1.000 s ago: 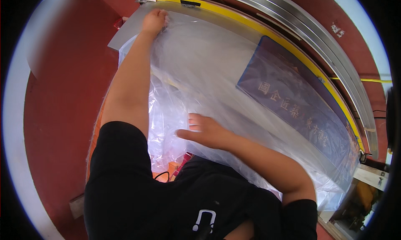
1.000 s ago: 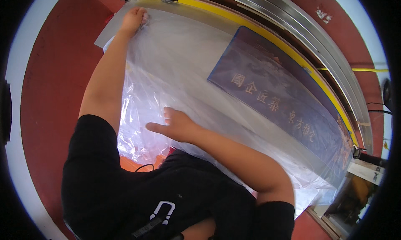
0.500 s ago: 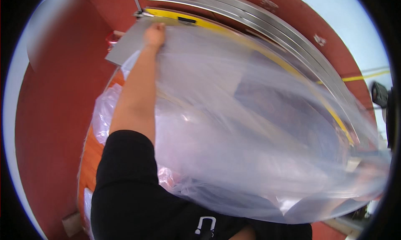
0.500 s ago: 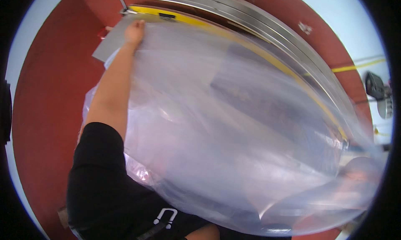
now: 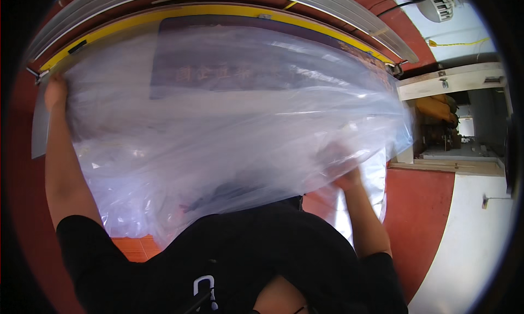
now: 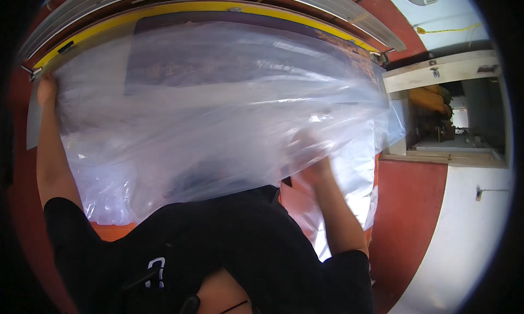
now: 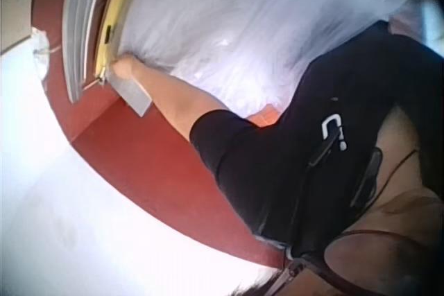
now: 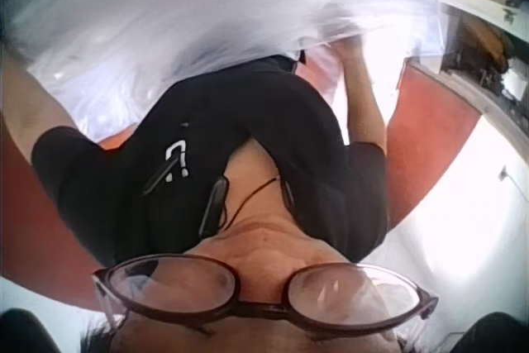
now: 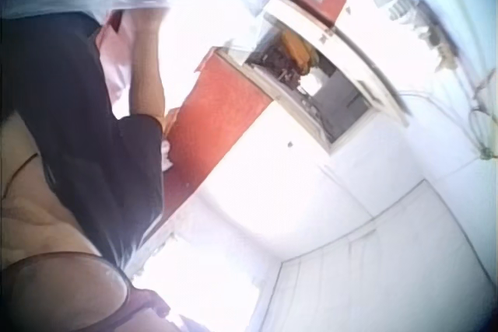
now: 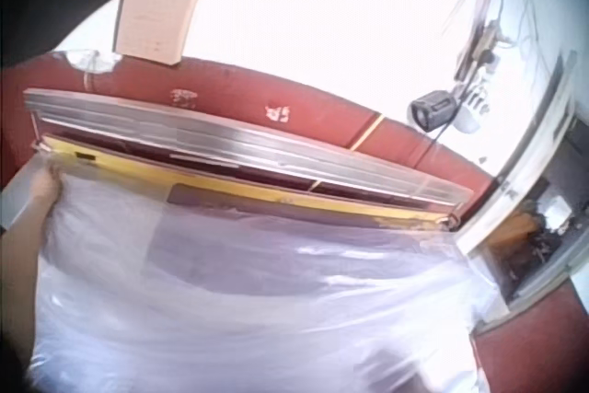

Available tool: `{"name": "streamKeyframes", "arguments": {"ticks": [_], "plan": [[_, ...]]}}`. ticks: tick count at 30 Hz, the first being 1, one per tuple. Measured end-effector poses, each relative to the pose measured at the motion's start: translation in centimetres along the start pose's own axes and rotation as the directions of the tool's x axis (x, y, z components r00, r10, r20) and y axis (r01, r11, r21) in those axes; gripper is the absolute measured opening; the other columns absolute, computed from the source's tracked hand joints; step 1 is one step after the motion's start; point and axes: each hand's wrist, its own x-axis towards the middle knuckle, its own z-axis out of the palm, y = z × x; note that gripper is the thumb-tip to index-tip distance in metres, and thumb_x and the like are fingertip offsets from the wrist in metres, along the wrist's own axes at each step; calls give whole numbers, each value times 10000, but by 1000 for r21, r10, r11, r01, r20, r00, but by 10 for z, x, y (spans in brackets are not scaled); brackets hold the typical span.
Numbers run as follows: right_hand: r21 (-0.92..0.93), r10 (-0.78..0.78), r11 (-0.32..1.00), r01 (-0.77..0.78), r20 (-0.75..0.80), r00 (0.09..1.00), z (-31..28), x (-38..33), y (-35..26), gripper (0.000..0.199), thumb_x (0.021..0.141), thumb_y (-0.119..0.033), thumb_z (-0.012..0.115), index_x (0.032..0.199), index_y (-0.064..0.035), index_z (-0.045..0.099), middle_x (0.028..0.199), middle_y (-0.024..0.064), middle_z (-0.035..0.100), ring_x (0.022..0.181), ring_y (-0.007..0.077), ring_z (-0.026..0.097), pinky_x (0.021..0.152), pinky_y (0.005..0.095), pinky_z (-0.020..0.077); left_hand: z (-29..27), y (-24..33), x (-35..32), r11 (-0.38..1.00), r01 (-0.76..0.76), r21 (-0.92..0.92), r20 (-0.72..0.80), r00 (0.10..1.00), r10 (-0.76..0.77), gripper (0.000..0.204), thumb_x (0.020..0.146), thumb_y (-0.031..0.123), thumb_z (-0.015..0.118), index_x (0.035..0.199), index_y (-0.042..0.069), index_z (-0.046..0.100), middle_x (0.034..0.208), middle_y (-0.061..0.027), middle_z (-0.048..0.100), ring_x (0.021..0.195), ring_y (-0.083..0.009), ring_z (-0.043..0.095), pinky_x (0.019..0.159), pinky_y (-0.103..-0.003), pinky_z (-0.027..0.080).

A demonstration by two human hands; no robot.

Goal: The person picks up a large plastic sheet and unfolds it by hand. The person then spreads and smooths the plastic sheet over a printed board on a work table.

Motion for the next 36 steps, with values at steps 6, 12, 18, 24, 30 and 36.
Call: {"name": "streamKeyframes", "arguments": {"ticks": [6, 12, 18, 24, 30, 36], "plan": [[-278, 561, 764, -582, -159, 812, -182, 60, 60, 335, 717, -334, 393, 882, -50, 457, 727, 123, 507, 633, 275, 479, 537, 360, 388, 0, -16, 5, 998, 1, 70, 28, 1000, -3, 398, 746, 383, 259, 986, 113, 428, 965, -156, 453, 895, -303, 430, 737, -376, 347], [-948, -423, 167, -272, -318, 848, -275, 125, -125, 420, 724, -378, 363, 1028, -91, 398, 993, 111, 449, 945, 262, 407, 784, 369, 327, -6, -13, 8, 998, 12, 67, 4, 1000, -13, 404, 748, 377, 261, 967, 88, 440, 934, -180, 461, 862, -313, 446, 715, -382, 360], [-474, 136, 878, 64, 376, 917, -59, 97, -63, 481, 616, -63, 421, 1083, -42, 309, 1119, 138, 309, 1052, 252, 273, 874, 363, 198, 0, -10, -13, 995, 21, 96, 40, 999, -25, 412, 748, 379, 262, 936, 68, 456, 907, -175, 477, 829, -320, 459, 689, -390, 372], [95, -330, 943, 320, 127, 935, -22, 145, -183, 458, 728, -310, 405, 1103, -66, 305, 1137, 117, 303, 1072, 274, 238, 880, 343, 182, -14, -31, 4, 978, 82, 190, 26, 996, -89, 387, 752, 362, 279, 927, 63, 452, 916, -152, 479, 833, -303, 460, 687, -379, 370], [124, -231, 966, 227, 20, 973, 6, 198, -172, 514, 729, -352, 386, 1113, -28, 277, 1162, 117, 265, 1094, 250, 210, 882, 358, 167, -11, 2, -2, 999, 32, -7, 116, 993, -31, 381, 748, 358, 298, 928, 56, 446, 910, -155, 470, 858, -301, 435, 721, -371, 344], [85, -277, 956, 282, -62, 959, 6, 191, -197, 386, 718, -296, 423, 1003, -35, 409, 1069, 105, 386, 1037, 223, 313, 873, 386, 167, -74, -13, -21, 557, 286, -780, 435, 887, 155, 362, 742, 315, 376, 968, 35, 422, 971, -88, 433, 923, -215, 387, 804, -320, 272]]}}
